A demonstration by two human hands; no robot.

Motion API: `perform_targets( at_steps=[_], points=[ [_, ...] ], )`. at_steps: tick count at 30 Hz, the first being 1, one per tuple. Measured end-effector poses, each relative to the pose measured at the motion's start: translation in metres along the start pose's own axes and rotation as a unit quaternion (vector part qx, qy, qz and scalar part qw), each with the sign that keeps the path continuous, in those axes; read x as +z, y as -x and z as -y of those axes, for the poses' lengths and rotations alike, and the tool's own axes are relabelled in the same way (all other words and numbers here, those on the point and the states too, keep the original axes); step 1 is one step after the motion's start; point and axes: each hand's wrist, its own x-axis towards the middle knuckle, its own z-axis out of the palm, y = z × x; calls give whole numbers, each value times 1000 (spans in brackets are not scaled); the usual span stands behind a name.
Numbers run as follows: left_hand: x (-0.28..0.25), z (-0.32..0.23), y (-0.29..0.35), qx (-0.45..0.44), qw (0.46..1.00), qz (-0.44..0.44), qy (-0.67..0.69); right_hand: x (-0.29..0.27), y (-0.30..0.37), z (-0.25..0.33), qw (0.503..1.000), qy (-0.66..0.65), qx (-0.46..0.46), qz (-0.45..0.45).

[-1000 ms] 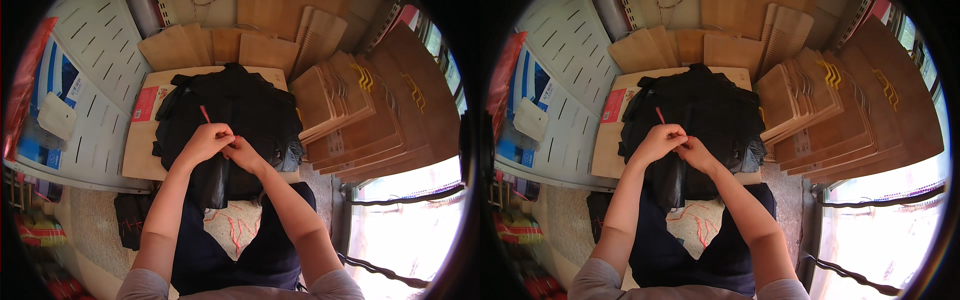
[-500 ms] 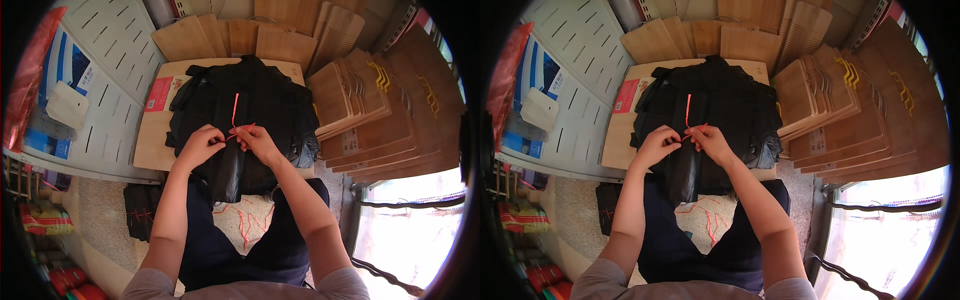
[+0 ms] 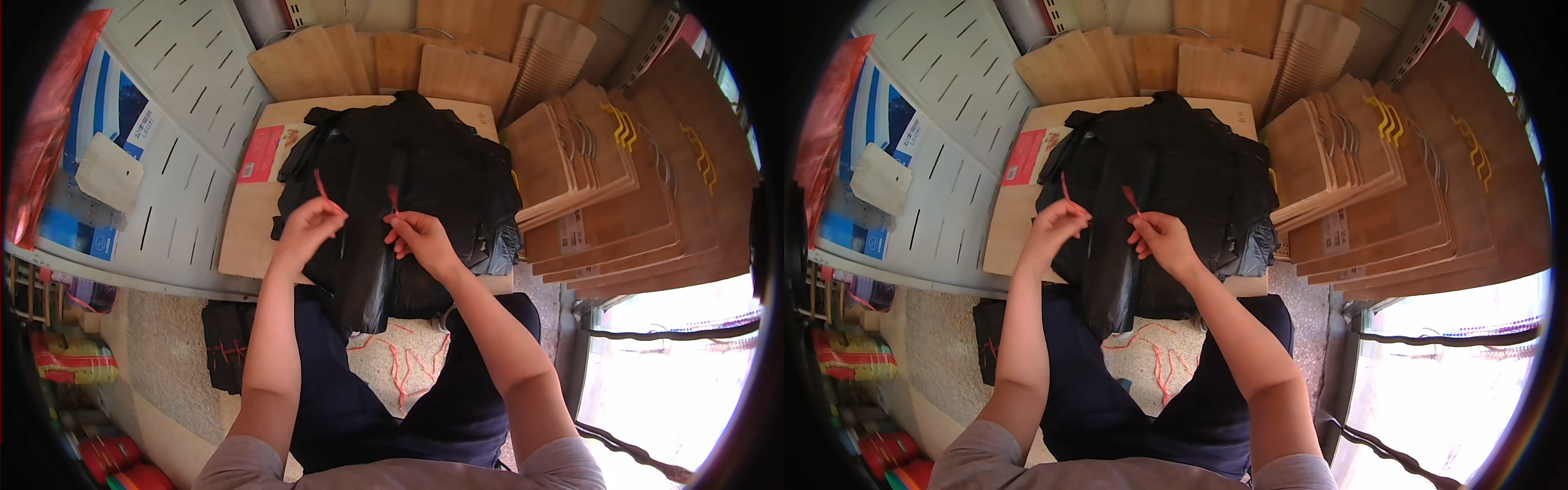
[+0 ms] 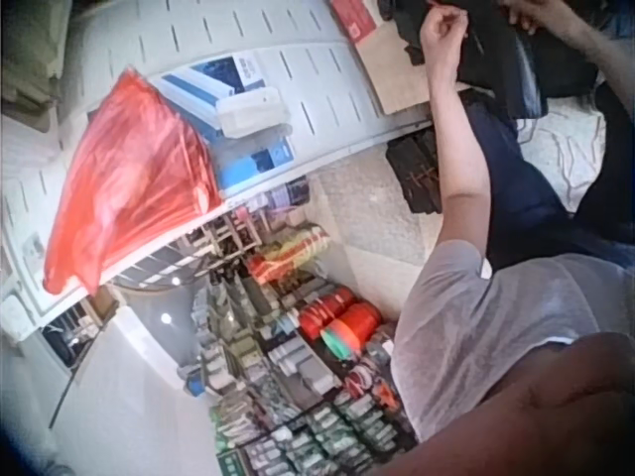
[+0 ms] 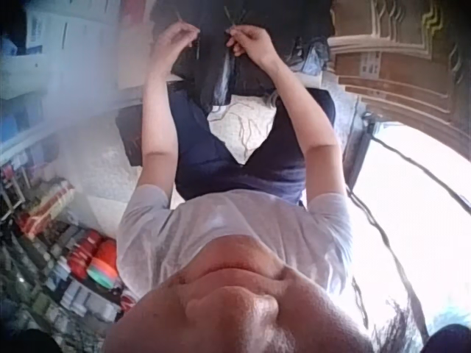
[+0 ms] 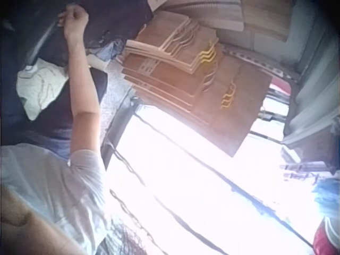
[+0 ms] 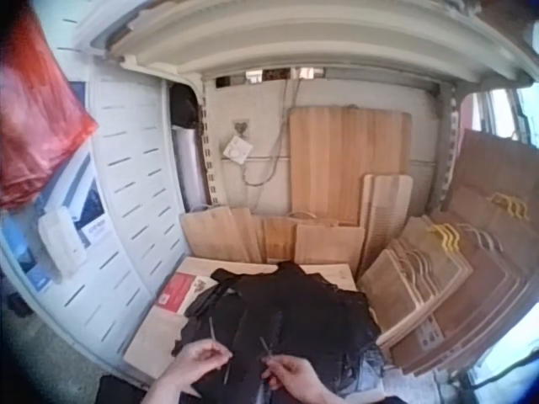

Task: The person rolls several black plastic sheets one by one and secures each roll with a red plastic tie, then places the finished rolls into a growing pile.

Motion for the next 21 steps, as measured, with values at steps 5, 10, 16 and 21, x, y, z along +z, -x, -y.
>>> perform_targets(
  at_steps=[5, 10, 16, 21],
  points=[
    [51, 0, -3, 239, 911, 15, -335, 4, -7, -4, 998, 61, -19, 24],
    [57, 5, -15, 191, 943, -14, -272, 1, -10, -1, 998, 10, -48, 38],
    [67, 8, -22, 196, 942, -27, -271, -5, -9, 7, 997, 64, -43, 29],
    [83, 1, -30, 204, 966, -44, -154, -26, -16, 10, 994, -100, -38, 24]
  ],
)
